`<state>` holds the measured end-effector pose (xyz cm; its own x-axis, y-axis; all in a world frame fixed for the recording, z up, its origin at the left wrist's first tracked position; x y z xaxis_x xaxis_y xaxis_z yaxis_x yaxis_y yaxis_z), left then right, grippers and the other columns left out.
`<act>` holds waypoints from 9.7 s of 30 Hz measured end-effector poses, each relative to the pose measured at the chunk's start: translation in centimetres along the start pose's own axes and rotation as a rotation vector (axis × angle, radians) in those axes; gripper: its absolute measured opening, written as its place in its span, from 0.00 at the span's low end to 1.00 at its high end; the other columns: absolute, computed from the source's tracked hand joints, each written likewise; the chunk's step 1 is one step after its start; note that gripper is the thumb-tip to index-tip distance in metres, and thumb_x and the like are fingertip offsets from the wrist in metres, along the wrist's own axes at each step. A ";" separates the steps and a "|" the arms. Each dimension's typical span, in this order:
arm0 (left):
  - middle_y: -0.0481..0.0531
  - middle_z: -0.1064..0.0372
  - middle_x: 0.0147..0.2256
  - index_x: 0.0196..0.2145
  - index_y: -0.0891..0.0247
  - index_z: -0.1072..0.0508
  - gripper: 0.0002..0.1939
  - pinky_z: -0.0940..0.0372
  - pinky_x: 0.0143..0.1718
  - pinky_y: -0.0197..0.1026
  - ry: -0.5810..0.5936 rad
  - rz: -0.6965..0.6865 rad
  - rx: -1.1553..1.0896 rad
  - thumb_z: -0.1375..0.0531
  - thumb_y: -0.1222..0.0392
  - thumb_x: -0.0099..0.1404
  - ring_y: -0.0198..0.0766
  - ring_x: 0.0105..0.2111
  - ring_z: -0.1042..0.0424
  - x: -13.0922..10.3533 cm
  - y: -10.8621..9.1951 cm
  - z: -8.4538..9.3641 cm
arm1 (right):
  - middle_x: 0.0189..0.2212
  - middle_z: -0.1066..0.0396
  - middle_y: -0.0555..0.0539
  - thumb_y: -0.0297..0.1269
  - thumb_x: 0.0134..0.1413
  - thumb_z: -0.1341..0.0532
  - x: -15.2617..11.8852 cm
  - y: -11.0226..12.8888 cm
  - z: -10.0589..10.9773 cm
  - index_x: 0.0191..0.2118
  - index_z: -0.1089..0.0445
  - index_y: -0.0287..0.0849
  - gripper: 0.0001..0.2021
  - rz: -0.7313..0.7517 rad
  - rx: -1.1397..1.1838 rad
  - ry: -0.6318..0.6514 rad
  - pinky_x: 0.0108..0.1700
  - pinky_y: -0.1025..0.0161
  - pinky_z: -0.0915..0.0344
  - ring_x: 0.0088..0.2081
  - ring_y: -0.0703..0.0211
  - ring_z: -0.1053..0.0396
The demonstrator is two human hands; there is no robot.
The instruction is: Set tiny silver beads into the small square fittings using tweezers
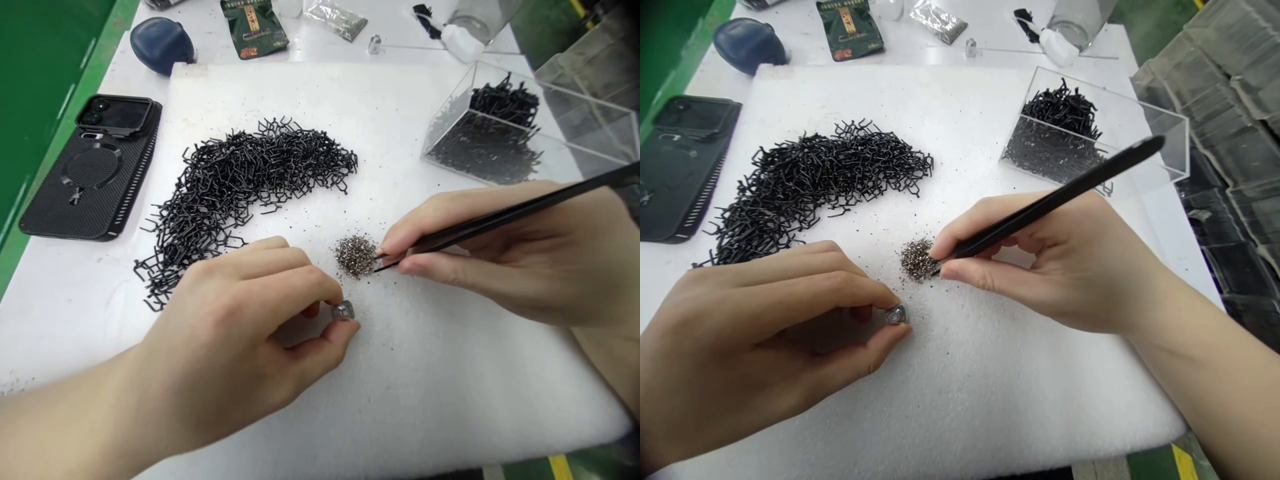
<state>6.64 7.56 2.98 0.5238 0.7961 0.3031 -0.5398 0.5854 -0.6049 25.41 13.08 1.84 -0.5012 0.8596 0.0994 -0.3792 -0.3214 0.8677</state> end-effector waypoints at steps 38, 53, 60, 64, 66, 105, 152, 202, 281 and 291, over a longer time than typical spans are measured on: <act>0.46 0.18 0.33 0.41 0.64 0.11 0.09 0.29 0.33 0.38 0.047 0.007 -0.003 0.31 0.67 0.81 0.35 0.33 0.20 0.1 -0.4 0.3 | 0.42 0.06 0.54 0.32 0.69 0.17 -0.6 0.3 0.7 0.45 0.06 0.60 0.10 0.076 0.004 -0.090 0.44 0.56 0.09 0.41 0.50 0.08; 0.44 0.20 0.31 0.40 0.61 0.12 0.10 0.27 0.37 0.39 0.070 0.037 0.005 0.32 0.63 0.82 0.35 0.34 0.20 0.0 0.1 -0.2 | 0.44 0.06 0.55 0.29 0.68 0.18 -0.7 -0.5 0.3 0.48 0.06 0.60 0.13 0.054 0.079 -0.050 0.50 0.58 0.09 0.44 0.52 0.08; 0.46 0.18 0.31 0.40 0.56 0.13 0.08 0.26 0.34 0.38 0.063 0.053 0.046 0.31 0.59 0.81 0.39 0.33 0.17 0.4 -0.1 -0.2 | 0.43 0.06 0.55 0.35 0.70 0.17 -0.4 -0.5 0.2 0.46 0.05 0.61 0.08 0.073 0.021 -0.027 0.48 0.57 0.09 0.43 0.51 0.08; 0.47 0.18 0.31 0.42 0.53 0.12 0.04 0.24 0.33 0.38 0.047 0.057 0.064 0.27 0.54 0.78 0.42 0.34 0.16 1.8 -0.3 -0.7 | 0.43 0.06 0.56 0.35 0.71 0.17 -0.4 -0.9 0.1 0.46 0.05 0.63 0.09 0.052 0.030 -0.021 0.48 0.57 0.09 0.44 0.51 0.07; 0.48 0.18 0.32 0.43 0.53 0.12 0.05 0.22 0.34 0.38 0.047 0.056 0.066 0.27 0.53 0.77 0.43 0.35 0.16 2.2 -0.4 -0.9 | 0.43 0.06 0.57 0.34 0.71 0.17 -0.4 -0.8 0.2 0.46 0.05 0.63 0.10 0.051 0.036 -0.027 0.49 0.57 0.08 0.44 0.51 0.07; 0.46 0.20 0.31 0.39 0.66 0.12 0.09 0.32 0.32 0.36 0.049 -0.004 -0.042 0.31 0.67 0.79 0.33 0.32 0.23 -0.2 0.0 0.0 | 0.43 0.05 0.52 0.36 0.65 0.15 0.3 -0.4 0.1 0.44 0.04 0.59 0.07 -0.006 0.068 0.025 0.48 0.58 0.06 0.43 0.48 0.05; 0.48 0.17 0.32 0.40 0.68 0.10 0.11 0.32 0.31 0.38 0.010 -0.011 -0.032 0.31 0.69 0.82 0.33 0.31 0.23 0.2 -0.6 0.0 | 0.42 0.07 0.53 0.35 0.68 0.18 -1.1 0.9 -1.8 0.45 0.08 0.64 0.10 0.055 0.058 0.070 0.44 0.56 0.10 0.43 0.46 0.08; 0.48 0.19 0.31 0.34 0.67 0.10 0.15 0.31 0.31 0.41 -0.059 -0.102 -0.013 0.28 0.66 0.83 0.36 0.32 0.22 -0.2 -1.3 0.0 | 0.43 0.08 0.56 0.38 0.74 0.20 -1.5 0.4 -1.8 0.49 0.08 0.64 0.08 0.074 0.113 0.044 0.39 0.60 0.09 0.40 0.51 0.08; 0.45 0.15 0.34 0.43 0.65 0.06 0.04 0.31 0.31 0.39 0.019 0.014 0.018 0.24 0.70 0.78 0.33 0.32 0.20 0.0 -0.8 -0.4 | 0.42 0.08 0.54 0.35 0.73 0.20 -1.8 0.9 -1.8 0.47 0.07 0.64 0.09 0.002 0.103 0.001 0.41 0.53 0.11 0.42 0.46 0.09; 0.46 0.14 0.37 0.45 0.65 0.06 0.06 0.29 0.35 0.38 0.053 0.050 0.000 0.26 0.68 0.81 0.33 0.35 0.19 0.0 -0.5 -0.5 | 0.44 0.07 0.56 0.34 0.72 0.20 -1.6 0.6 -1.8 0.49 0.07 0.66 0.12 0.054 0.125 0.047 0.41 0.55 0.08 0.42 0.47 0.08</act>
<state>7.27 7.18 2.90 0.5302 0.8150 0.2337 -0.5660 0.5454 -0.6182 24.61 10.85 1.32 -0.5549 0.8222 0.1271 -0.2526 -0.3121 0.9159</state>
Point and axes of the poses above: each hand's wrist, its own x-axis towards the middle knuckle, its own z-axis out of the back of the hand, y = z × x, the point moved 10 cm from there along x, towards the middle knuckle
